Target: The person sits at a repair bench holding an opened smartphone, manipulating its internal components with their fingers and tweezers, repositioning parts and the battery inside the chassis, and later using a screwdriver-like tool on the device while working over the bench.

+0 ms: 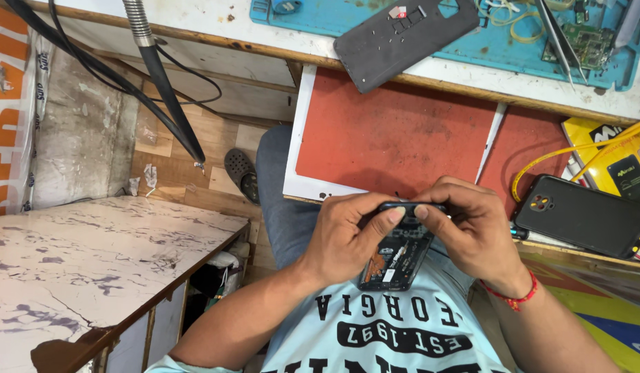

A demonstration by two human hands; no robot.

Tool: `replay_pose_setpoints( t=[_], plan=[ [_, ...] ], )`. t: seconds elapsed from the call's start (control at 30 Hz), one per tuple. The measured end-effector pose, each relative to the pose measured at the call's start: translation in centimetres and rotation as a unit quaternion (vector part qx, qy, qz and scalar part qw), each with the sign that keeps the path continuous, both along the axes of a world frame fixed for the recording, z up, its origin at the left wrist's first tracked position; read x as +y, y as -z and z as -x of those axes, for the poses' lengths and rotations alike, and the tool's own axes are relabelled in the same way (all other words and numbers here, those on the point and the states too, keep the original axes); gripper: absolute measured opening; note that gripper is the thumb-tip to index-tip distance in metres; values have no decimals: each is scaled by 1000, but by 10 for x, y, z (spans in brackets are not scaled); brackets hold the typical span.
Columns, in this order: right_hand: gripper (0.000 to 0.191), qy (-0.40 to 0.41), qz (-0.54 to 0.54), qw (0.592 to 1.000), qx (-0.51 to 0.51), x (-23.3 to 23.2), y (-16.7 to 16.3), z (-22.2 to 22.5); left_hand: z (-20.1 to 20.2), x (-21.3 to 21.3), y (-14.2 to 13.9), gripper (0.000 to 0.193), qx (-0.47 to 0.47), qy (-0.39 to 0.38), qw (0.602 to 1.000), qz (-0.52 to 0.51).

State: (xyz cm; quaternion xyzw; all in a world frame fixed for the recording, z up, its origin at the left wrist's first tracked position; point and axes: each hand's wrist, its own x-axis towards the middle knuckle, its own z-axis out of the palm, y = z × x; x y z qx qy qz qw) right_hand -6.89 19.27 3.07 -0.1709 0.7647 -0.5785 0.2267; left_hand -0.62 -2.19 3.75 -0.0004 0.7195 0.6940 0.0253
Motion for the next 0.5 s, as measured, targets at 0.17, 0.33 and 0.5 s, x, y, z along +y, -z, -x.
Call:
replay_pose_setpoints(
  t=[0.17, 0.33, 0.5],
  plan=[
    [28, 21, 85, 977, -194, 0, 18, -3, 0, -4, 15, 32, -95, -36, 994, -37],
    [33, 24, 57, 979, -194, 5, 42, -12, -4, -10, 40, 30, -87, -33, 992, -91],
    [36, 42, 49, 979, -194, 10, 47, -5, -6, -7, 50, 33, -118, 5, 992, -34]
  ],
)
